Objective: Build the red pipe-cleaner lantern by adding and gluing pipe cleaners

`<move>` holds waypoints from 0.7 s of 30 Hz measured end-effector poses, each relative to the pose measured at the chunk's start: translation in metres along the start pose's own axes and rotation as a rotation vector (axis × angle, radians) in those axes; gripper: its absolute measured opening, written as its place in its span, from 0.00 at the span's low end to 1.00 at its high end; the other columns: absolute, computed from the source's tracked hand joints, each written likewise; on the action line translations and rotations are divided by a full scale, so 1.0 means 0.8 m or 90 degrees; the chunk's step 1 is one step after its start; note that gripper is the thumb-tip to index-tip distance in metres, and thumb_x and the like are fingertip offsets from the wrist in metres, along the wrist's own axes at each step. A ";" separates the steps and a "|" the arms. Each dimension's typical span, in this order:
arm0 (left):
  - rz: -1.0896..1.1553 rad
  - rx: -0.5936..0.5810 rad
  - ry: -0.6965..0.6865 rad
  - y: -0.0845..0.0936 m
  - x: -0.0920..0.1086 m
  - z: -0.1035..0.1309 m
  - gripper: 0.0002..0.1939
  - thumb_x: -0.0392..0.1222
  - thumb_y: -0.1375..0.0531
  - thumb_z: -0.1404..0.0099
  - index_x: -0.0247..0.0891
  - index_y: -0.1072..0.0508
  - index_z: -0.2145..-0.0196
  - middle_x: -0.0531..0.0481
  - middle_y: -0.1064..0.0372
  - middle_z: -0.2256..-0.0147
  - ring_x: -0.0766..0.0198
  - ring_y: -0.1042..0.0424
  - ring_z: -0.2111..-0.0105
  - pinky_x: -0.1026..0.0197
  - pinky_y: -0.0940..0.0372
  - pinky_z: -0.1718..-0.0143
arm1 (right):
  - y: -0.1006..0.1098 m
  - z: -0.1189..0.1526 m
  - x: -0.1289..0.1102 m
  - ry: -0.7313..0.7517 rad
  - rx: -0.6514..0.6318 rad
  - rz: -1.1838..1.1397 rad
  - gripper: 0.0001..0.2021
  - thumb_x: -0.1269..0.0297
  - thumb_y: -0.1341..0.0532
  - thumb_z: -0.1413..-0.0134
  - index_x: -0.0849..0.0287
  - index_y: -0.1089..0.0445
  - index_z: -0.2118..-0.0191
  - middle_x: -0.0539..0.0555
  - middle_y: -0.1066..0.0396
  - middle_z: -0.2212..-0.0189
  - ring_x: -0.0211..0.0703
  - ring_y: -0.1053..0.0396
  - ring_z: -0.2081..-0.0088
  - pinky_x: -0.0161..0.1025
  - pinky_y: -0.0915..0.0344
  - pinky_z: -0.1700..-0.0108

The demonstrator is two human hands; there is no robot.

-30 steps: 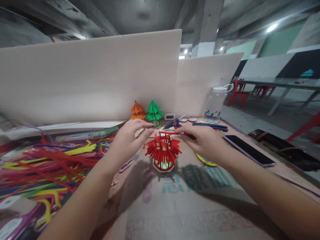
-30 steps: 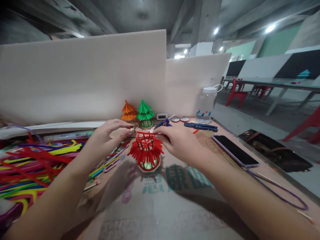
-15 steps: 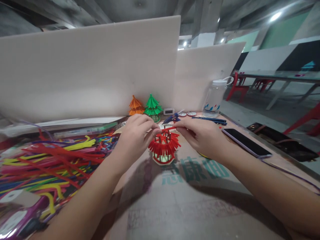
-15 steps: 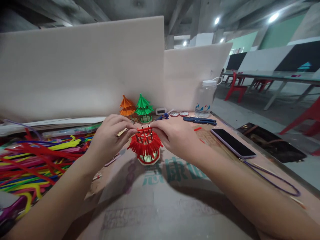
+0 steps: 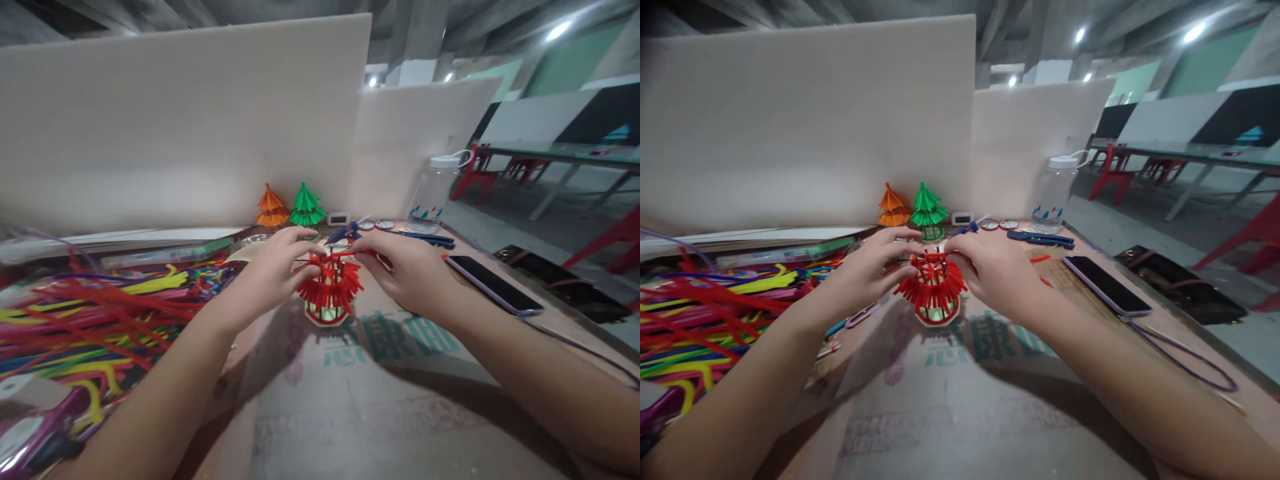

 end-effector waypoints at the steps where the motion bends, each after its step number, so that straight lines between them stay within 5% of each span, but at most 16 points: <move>1: 0.012 -0.019 0.010 -0.005 -0.006 0.000 0.11 0.41 0.40 0.28 0.40 0.25 0.49 0.40 0.36 0.40 0.52 0.38 0.38 0.45 0.40 0.38 | -0.001 0.000 0.001 0.004 0.004 -0.002 0.09 0.68 0.43 0.33 0.59 0.24 0.57 0.54 0.20 0.63 0.44 0.26 0.64 0.39 0.37 0.62; 7: 0.084 -0.082 0.036 -0.021 -0.011 -0.002 0.10 0.42 0.39 0.30 0.42 0.26 0.51 0.41 0.40 0.37 0.49 0.44 0.33 0.41 0.45 0.34 | -0.003 -0.001 0.002 0.025 0.010 0.013 0.10 0.70 0.43 0.33 0.59 0.24 0.56 0.54 0.20 0.65 0.43 0.26 0.66 0.38 0.39 0.64; 21: 0.070 -0.104 -0.028 -0.022 0.003 -0.002 0.08 0.41 0.44 0.27 0.38 0.26 0.60 0.39 0.36 0.45 0.49 0.41 0.38 0.44 0.41 0.38 | -0.013 0.005 -0.008 0.088 0.022 -0.001 0.10 0.72 0.43 0.34 0.60 0.24 0.58 0.55 0.22 0.65 0.43 0.27 0.64 0.37 0.39 0.64</move>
Point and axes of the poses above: each hand's wrist, its own z-axis away from the middle knuckle, its own y-axis out of the back of the hand, x = y × z, the point moved 5 cm from there along -z, towards the middle knuckle
